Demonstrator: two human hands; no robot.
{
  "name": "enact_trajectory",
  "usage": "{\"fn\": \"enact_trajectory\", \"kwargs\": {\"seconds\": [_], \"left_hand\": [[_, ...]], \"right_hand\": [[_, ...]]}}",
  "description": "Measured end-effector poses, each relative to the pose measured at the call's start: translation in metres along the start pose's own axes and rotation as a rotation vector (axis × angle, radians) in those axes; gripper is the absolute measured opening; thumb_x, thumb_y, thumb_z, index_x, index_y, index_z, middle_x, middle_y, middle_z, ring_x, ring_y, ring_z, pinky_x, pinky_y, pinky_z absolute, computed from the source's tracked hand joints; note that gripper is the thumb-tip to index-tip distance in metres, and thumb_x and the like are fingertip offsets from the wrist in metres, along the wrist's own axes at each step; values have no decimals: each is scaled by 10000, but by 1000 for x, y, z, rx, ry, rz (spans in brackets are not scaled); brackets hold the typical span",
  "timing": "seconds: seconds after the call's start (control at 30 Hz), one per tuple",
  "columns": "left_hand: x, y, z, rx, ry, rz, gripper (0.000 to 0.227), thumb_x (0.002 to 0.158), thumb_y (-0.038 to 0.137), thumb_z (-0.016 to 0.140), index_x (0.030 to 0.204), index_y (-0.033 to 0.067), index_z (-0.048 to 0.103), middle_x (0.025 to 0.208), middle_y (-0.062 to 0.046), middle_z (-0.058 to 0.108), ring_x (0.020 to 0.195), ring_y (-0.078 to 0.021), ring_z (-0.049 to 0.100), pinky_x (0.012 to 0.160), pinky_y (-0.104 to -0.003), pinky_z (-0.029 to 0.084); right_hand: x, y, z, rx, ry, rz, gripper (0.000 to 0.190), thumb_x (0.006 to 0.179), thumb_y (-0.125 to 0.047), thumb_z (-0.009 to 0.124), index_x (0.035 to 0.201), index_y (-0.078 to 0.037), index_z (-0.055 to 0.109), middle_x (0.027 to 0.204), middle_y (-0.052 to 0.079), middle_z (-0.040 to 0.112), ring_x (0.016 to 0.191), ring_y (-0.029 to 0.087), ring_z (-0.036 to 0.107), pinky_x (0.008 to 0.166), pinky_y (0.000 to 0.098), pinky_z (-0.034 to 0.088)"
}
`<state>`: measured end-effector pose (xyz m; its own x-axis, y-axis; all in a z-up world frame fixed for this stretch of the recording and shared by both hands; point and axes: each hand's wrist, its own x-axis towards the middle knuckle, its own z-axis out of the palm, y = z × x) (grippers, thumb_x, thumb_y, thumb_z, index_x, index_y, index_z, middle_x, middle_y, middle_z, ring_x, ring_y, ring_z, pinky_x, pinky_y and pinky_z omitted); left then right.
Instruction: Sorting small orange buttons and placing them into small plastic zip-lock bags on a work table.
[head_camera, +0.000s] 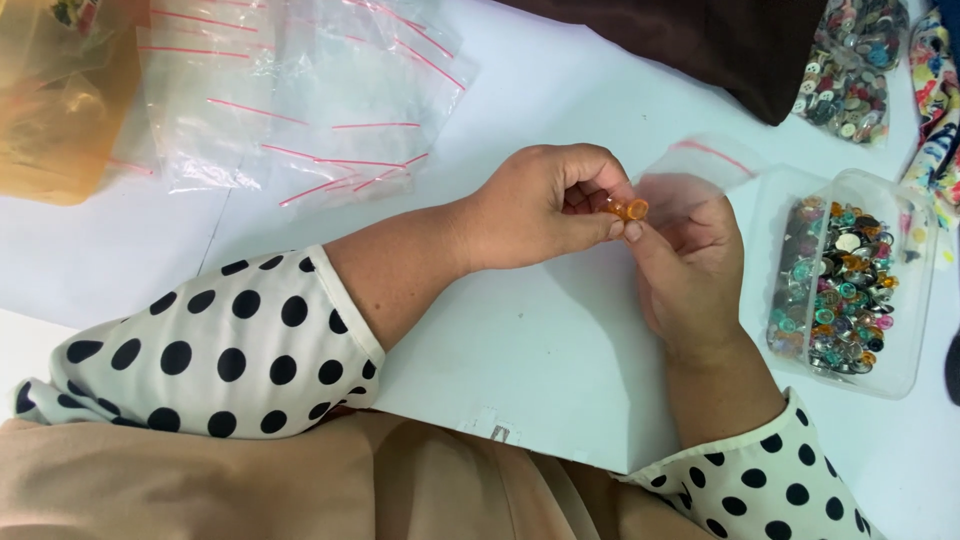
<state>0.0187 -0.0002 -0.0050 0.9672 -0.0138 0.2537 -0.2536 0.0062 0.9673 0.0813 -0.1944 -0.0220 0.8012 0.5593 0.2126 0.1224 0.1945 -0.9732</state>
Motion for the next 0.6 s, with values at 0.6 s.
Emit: {"fn": "enact_trajectory", "kwargs": {"seconds": [0.6], "left_hand": [[2, 4, -7, -5, 24, -121, 41, 936, 170, 674, 929, 131, 684, 843, 37, 729, 723, -37, 618, 624, -187, 503]], "right_hand": [[-4, -18, -2, 36, 102, 137, 321, 1041, -138, 613, 1341, -53, 537, 1073, 68, 644, 1014, 172, 647, 807, 335, 644]]}}
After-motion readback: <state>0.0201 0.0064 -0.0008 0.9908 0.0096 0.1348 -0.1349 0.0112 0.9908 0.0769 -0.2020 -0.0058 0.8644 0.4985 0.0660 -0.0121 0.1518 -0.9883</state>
